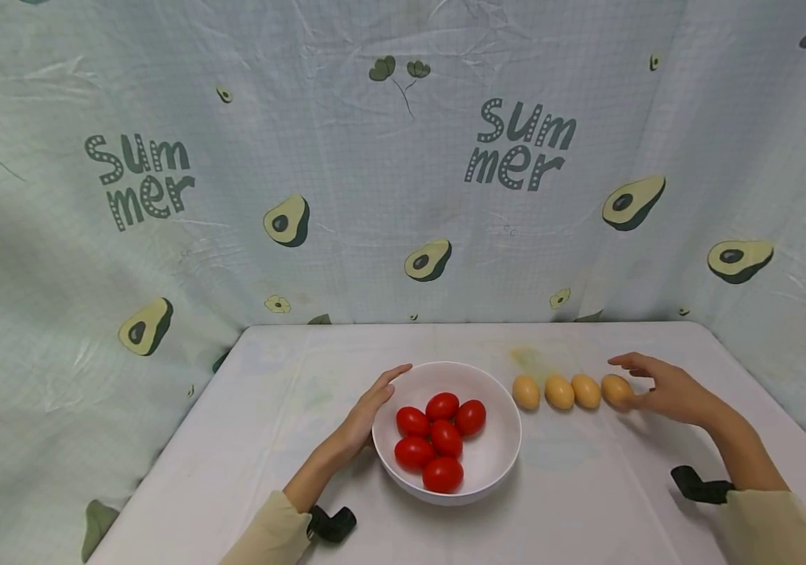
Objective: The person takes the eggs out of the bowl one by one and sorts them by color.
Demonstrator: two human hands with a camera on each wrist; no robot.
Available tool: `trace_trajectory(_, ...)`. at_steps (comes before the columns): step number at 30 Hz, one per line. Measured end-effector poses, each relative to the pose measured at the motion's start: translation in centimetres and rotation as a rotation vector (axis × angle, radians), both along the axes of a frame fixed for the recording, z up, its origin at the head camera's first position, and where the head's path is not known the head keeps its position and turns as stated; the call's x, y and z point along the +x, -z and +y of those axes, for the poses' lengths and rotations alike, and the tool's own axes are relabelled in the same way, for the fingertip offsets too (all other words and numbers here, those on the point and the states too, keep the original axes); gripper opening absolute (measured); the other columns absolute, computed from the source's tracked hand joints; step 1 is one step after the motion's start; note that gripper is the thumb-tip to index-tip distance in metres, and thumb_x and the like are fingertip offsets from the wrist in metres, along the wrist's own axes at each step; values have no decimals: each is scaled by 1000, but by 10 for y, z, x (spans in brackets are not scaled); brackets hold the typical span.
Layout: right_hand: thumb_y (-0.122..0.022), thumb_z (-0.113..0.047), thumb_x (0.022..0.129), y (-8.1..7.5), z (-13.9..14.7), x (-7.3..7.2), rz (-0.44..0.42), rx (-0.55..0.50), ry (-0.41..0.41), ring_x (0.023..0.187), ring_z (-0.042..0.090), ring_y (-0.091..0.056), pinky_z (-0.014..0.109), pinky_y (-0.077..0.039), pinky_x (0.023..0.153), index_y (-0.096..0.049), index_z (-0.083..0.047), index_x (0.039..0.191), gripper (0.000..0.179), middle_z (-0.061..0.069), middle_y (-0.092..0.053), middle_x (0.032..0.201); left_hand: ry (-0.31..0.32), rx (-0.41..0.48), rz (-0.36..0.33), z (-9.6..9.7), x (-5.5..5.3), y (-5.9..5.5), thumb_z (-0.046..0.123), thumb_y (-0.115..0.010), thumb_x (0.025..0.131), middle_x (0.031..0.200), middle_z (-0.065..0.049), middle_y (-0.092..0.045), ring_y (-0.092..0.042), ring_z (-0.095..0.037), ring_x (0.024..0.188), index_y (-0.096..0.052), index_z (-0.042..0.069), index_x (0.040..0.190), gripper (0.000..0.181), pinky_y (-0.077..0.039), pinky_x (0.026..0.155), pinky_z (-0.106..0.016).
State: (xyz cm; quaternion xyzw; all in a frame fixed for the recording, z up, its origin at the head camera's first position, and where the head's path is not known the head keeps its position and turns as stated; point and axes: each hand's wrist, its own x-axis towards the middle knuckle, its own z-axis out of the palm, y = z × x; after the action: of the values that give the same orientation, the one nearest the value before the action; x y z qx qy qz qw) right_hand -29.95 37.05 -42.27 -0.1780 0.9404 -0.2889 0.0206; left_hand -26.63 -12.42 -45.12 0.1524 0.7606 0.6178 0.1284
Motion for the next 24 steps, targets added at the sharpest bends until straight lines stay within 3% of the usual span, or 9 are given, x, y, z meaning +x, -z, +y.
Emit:
trace_trajectory(7, -75, -22, 94, -18, -9, 4, 148, 22, -6, 129, 52, -51, 68, -50, 98, -56, 0, 140, 54, 28, -55, 144, 6, 10, 1, 0, 0, 0, 35, -25, 112, 170, -7, -29, -36, -42, 150, -32, 31, 162, 50, -52, 106, -57)
trace_trajectory(12, -75, -17, 94, -30, -22, 11, 250, 19, -29, 124, 43, -59, 43, -61, 90, -62, -5, 135, 45, 19, -63, 137, 7, 9, -4, 0, -1, 1, 34, -24, 113, 170, -7, -29, -36, -42, 151, -32, 32, 162, 50, -52, 105, -56)
trace_trajectory(16, -75, -13, 94, -39, -38, 17, 292, -1, -67, 118, 37, -63, 27, -59, 86, -63, -7, 133, 41, 15, -66, 133, 5, 13, -11, 0, -1, 1, 35, -25, 113, 170, -7, -29, -36, -43, 150, -32, 32, 162, 50, -56, 101, -55)
trace_trajectory(24, -75, -9, 93, -47, -72, 23, 279, -11, -118, 114, 32, -68, 32, -61, 87, -63, -10, 133, 43, 11, -67, 133, 2, 12, -12, 1, 0, 0, 36, -27, 112, 170, -7, -30, -36, -43, 150, -32, 32, 162, 50, -53, 104, -56)
